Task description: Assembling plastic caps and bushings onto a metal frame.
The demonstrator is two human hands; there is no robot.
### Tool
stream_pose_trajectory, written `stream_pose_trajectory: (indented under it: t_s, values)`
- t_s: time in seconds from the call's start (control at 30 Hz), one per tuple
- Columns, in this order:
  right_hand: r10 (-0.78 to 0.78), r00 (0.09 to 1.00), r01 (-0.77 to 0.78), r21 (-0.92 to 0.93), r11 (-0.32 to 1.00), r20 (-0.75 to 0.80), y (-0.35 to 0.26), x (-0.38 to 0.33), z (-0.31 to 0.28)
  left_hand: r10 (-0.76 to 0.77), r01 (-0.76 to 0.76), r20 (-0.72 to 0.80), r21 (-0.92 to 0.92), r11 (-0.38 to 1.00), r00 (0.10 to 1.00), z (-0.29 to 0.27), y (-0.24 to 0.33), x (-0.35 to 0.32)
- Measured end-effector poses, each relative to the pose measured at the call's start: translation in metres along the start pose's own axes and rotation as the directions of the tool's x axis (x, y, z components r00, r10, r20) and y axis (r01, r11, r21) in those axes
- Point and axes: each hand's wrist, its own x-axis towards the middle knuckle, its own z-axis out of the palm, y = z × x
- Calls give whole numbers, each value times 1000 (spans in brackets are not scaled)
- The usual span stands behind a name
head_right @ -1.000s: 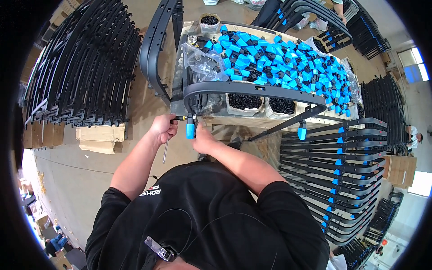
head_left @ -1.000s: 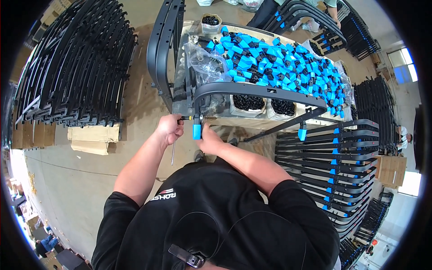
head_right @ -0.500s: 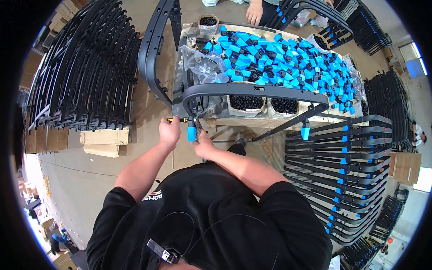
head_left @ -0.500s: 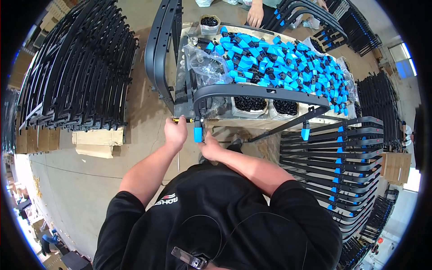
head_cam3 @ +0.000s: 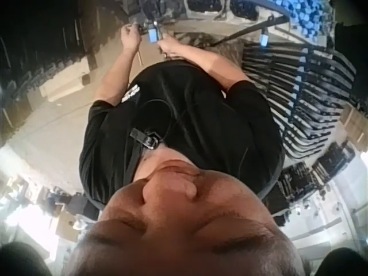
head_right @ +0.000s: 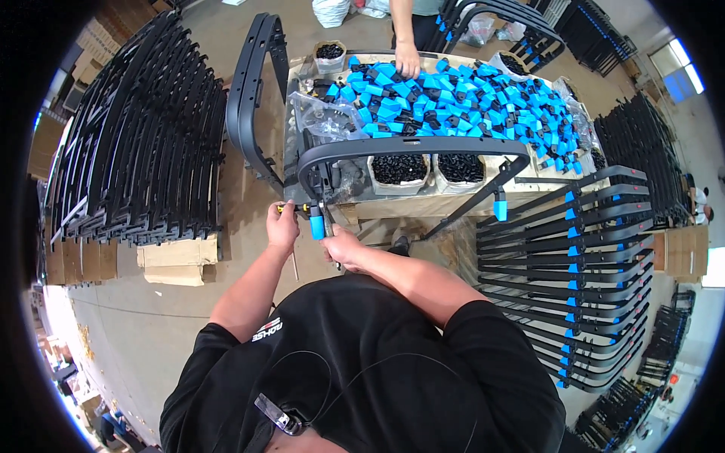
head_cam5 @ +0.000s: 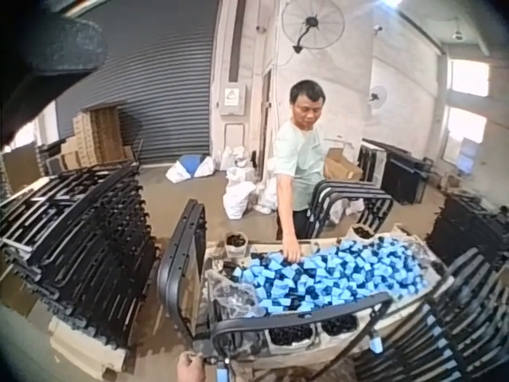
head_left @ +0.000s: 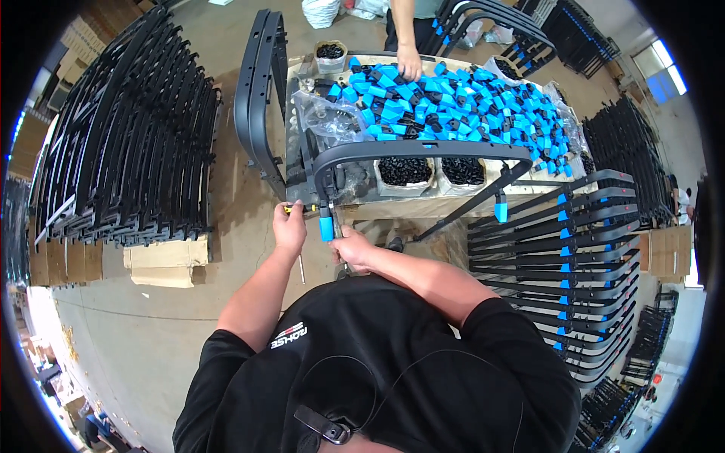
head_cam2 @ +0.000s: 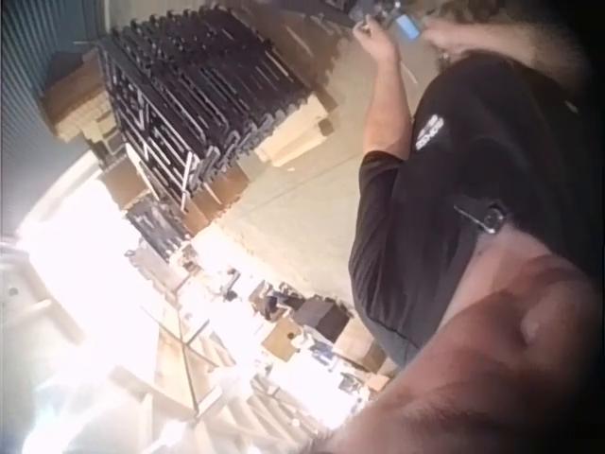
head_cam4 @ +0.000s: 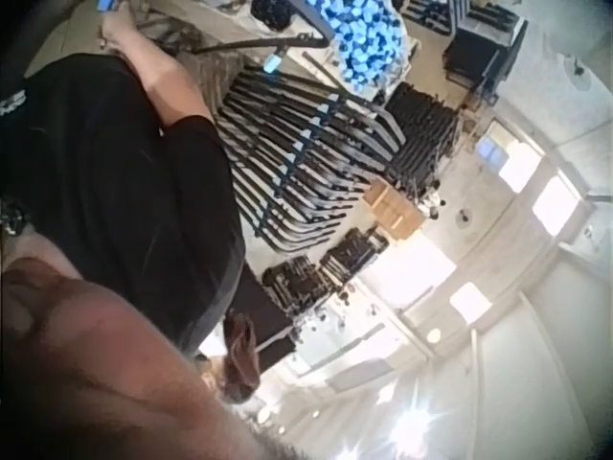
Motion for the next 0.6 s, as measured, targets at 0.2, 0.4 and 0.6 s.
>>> stream_pose_trajectory:
  t_s: [0.2,0.4,0.6]
  values:
    - [-98,982,149,350,925,-161,-22,-22,-53,33,-32,6,-74,997,999,-1,12,-5]
    - [-87,983,128,256,958,-165,-18,-87,-103,558,-495,10,475,728,830,-40,31,-31]
    - [-376,926,377,24,926,-33,-17,-103,-90,431,-364,497,-232,902,753,41,102,-124]
